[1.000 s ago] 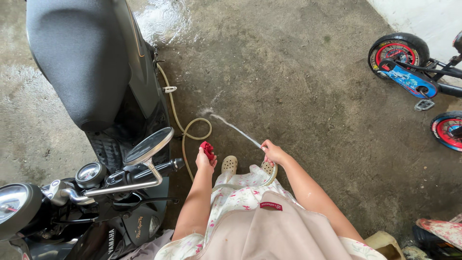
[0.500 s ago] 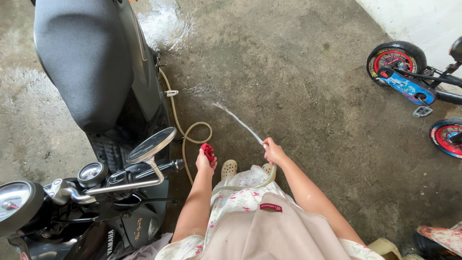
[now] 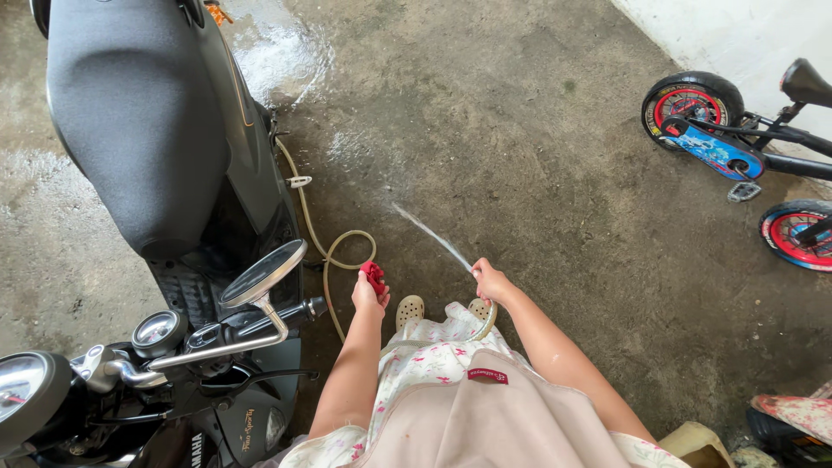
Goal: The person wipes a glass window pane with a red cloth, then uses a water hose to rinse the window and the surrounding floor area. The person holds the cloth in one hand and the hose in the other while moving around the window.
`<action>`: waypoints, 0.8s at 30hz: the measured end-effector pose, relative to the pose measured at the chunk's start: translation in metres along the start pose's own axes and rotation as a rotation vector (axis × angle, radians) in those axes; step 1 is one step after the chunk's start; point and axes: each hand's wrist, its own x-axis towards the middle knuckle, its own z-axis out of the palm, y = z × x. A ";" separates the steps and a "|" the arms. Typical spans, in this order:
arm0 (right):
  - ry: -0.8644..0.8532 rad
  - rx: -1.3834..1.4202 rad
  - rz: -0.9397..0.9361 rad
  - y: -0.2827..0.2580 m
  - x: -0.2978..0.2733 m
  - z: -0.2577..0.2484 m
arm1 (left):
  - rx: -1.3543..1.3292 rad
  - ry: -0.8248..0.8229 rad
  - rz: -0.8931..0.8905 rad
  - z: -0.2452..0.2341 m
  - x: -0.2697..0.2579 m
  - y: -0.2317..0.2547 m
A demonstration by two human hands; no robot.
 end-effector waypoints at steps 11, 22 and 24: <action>0.048 0.019 -0.060 -0.014 -0.009 -0.005 | 0.030 -0.016 0.011 0.006 0.004 0.001; 0.126 -0.021 -0.140 -0.029 -0.019 -0.001 | 0.040 -0.014 0.015 0.007 0.002 0.005; 0.160 -0.068 -0.212 -0.033 -0.020 0.002 | 0.033 -0.015 0.017 0.006 0.001 0.006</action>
